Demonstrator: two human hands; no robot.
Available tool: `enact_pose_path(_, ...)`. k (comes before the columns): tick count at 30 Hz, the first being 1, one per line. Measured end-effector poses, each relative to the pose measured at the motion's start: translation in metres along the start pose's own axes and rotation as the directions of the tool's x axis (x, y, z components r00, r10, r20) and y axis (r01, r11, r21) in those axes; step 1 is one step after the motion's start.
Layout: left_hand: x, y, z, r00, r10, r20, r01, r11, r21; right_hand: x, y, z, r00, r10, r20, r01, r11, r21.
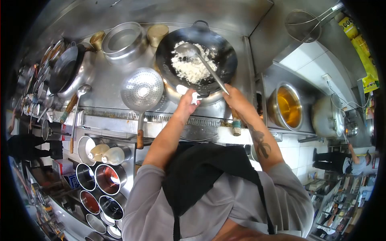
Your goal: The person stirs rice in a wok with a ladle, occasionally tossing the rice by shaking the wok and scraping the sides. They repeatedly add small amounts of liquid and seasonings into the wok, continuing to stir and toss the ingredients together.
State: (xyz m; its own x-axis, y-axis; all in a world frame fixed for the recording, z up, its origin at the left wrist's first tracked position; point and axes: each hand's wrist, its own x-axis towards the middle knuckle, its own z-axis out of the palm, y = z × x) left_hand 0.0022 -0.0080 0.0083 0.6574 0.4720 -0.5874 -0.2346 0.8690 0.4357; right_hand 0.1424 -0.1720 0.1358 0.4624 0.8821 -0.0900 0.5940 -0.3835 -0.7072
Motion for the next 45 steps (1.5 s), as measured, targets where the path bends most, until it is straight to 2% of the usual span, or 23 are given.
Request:
enact_pose_path(2,-0.003,0.0,-0.001,1.0,0.002,-0.005,-0.002,1.0,-0.003,-0.013,-0.01,-0.005,1.0,-0.022,-0.008,0.023,0.997,0.074)
enact_pose_path(4,0.0,-0.001,-0.001,1.0,0.002,0.002,-0.002,0.999,-0.032,-0.047,-0.018,-0.026,0.994,0.006,0.111,-0.031,0.974,0.226)
enact_pose_path(7,-0.012,0.004,0.007,1.0,-0.004,-0.003,0.004,1.0,-0.005,-0.045,0.007,-0.029,0.922,0.279,0.267,-0.362,0.864,0.35)
enact_pose_path(8,-0.003,0.002,0.002,0.999,-0.039,-0.001,0.039,0.999,0.004,-0.034,0.022,-0.031,0.918,0.265,0.294,-0.351,0.888,0.298)
enact_pose_path(11,-0.008,0.003,0.005,1.0,-0.018,-0.014,0.018,1.0,0.006,-0.011,0.017,-0.029,0.949,0.283,0.138,-0.311,0.913,0.265)
enact_pose_path(12,-0.011,0.004,0.004,0.999,-0.012,-0.031,0.012,1.0,0.004,-0.006,0.021,-0.023,0.974,0.226,0.01,-0.223,0.952,0.208)
enact_pose_path(15,-0.009,0.001,0.006,0.999,-0.01,-0.04,0.01,1.0,0.004,0.01,0.0,-0.01,0.968,0.187,-0.168,-0.168,0.979,0.118)
enact_pose_path(18,-0.007,0.001,0.004,1.0,-0.011,-0.029,0.011,1.0,0.001,0.026,0.019,0.007,0.978,0.205,0.036,-0.208,0.965,0.158)
enact_pose_path(21,-0.008,0.005,0.007,0.999,-0.008,-0.035,0.009,1.0,0.012,-0.002,0.019,-0.01,0.97,0.139,0.199,-0.183,0.958,0.221)
enact_pose_path(22,-0.007,0.004,0.007,1.0,-0.009,-0.022,0.009,1.0,0.016,-0.015,-0.001,-0.02,0.963,0.182,0.198,-0.225,0.947,0.228)
enact_pose_path(25,-0.011,0.001,0.007,0.999,-0.013,-0.031,0.014,1.0,0.018,-0.031,-0.027,-0.035,0.975,0.094,0.201,-0.157,0.933,0.325)
enact_pose_path(26,-0.011,0.003,0.008,0.999,-0.011,-0.038,0.012,1.0,0.019,-0.028,-0.028,-0.033,0.949,0.176,0.263,-0.281,0.85,0.445)
enact_pose_path(28,-0.012,0.006,0.009,0.999,-0.014,-0.046,0.014,1.0,0.004,-0.014,-0.028,-0.03,0.862,0.297,0.411,-0.504,0.599,0.623)
enact_pose_path(31,-0.013,0.002,0.009,0.999,-0.019,-0.03,0.02,1.0,0.021,0.016,0.012,-0.016,0.852,0.308,0.424,-0.507,0.687,0.521)
enact_pose_path(34,-0.009,0.004,0.006,1.0,-0.018,-0.017,0.018,1.0,0.006,0.024,0.01,-0.025,0.895,0.403,0.194,-0.444,0.75,0.491)
enact_pose_path(38,-0.006,0.002,0.003,0.999,-0.036,-0.021,0.036,0.999,0.006,0.057,0.032,-0.03,0.94,0.336,-0.053,-0.285,0.864,0.415)
enact_pose_path(41,-0.01,0.006,0.007,0.998,-0.051,-0.043,0.051,0.999,0.007,0.088,0.033,-0.002,0.953,0.3,-0.037,-0.234,0.811,0.536)
enact_pose_path(43,-0.009,0.005,0.006,0.997,-0.066,-0.034,0.066,0.998,0.006,0.089,0.018,0.017,0.941,0.308,0.144,-0.337,0.794,0.506)
enact_pose_path(45,-0.003,0.005,0.003,0.997,-0.076,-0.012,0.076,0.997,0.006,0.063,0.011,0.019,0.934,0.254,0.251,-0.341,0.84,0.421)
